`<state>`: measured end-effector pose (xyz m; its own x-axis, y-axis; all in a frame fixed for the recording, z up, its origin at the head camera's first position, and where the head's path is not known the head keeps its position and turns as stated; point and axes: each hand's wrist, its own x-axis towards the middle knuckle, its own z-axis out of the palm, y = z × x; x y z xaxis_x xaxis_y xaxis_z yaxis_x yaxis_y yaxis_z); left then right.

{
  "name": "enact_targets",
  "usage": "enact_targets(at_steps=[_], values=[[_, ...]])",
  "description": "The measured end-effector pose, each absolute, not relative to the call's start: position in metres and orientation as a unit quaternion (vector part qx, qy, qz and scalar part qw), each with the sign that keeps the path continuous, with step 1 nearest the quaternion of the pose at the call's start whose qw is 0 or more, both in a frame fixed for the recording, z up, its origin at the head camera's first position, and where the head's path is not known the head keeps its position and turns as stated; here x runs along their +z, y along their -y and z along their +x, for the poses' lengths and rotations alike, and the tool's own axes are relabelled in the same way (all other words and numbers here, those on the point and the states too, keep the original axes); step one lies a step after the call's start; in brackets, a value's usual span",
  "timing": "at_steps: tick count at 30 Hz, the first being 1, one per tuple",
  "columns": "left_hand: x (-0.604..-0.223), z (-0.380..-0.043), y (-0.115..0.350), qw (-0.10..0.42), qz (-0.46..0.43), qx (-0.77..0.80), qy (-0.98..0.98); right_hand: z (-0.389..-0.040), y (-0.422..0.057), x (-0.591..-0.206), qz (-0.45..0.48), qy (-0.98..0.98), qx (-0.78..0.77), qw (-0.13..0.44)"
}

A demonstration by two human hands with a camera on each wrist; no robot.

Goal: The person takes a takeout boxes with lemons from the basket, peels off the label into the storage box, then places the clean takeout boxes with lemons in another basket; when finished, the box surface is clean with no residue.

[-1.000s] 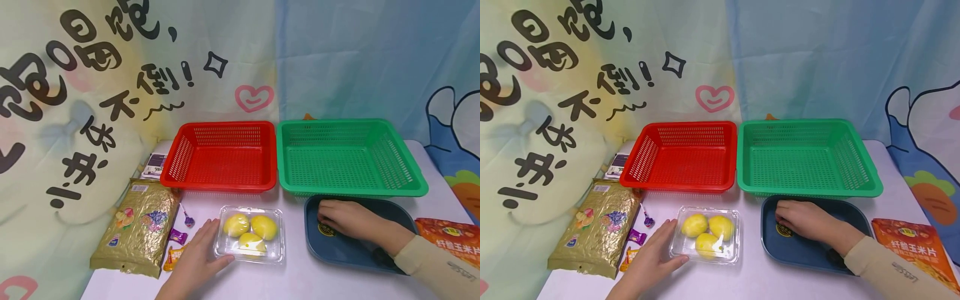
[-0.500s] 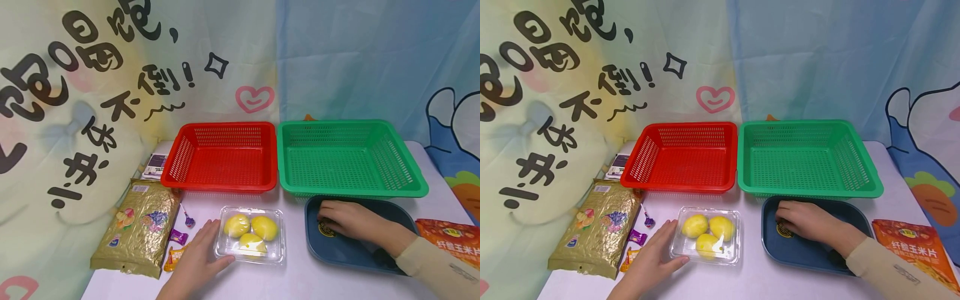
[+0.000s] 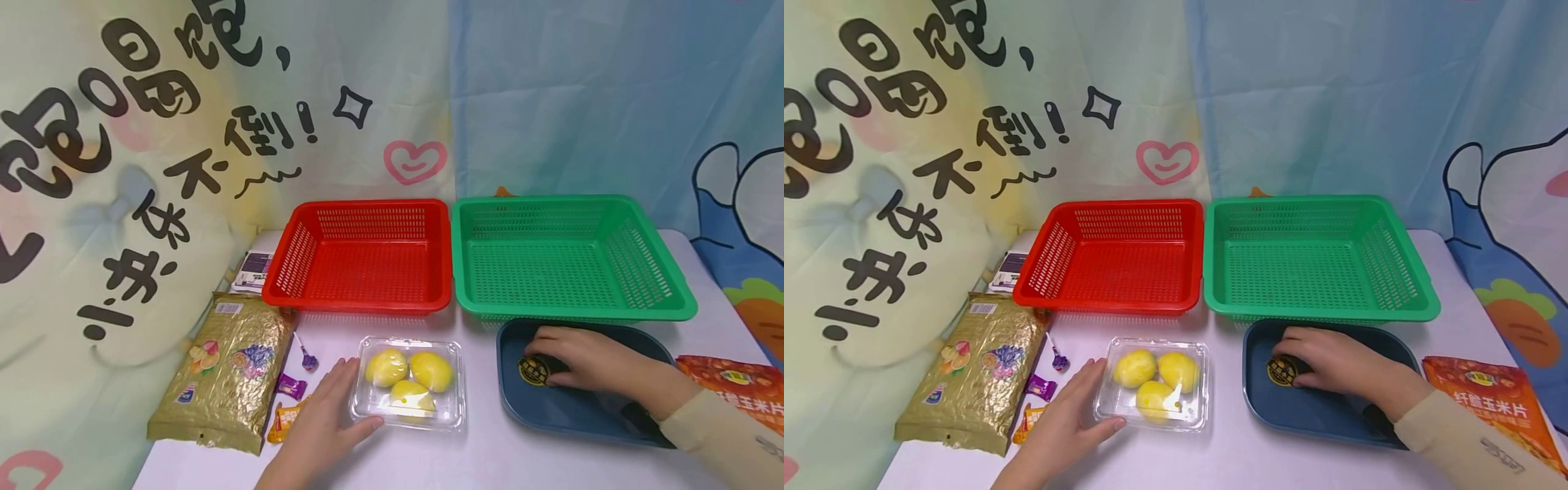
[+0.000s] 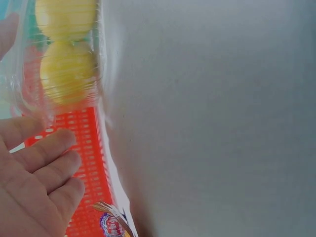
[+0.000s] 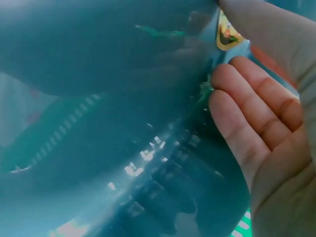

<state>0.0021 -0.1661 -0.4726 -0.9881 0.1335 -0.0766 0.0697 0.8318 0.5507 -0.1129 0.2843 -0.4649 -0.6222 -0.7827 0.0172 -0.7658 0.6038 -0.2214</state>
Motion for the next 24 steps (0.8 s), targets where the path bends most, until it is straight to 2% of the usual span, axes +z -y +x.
enact_targets(at_steps=[12,15,20,24], values=[[-0.474,0.003,0.168,0.055,0.053,0.293,-0.953,-0.1,-0.288,-0.416,-0.349,-0.905,-0.206,0.126],[-0.475,0.003,0.168,0.055,0.052,0.295,-0.952,-0.094,-0.29,-0.401,-0.334,-0.913,-0.211,0.1],[-0.475,0.002,0.169,0.054,0.057,0.299,-0.951,-0.091,-0.305,-0.383,-0.281,-0.939,-0.198,0.001],[-0.475,0.002,0.168,0.052,0.06,0.3,-0.951,-0.093,-0.325,-0.376,-0.225,-0.952,-0.206,-0.036]])
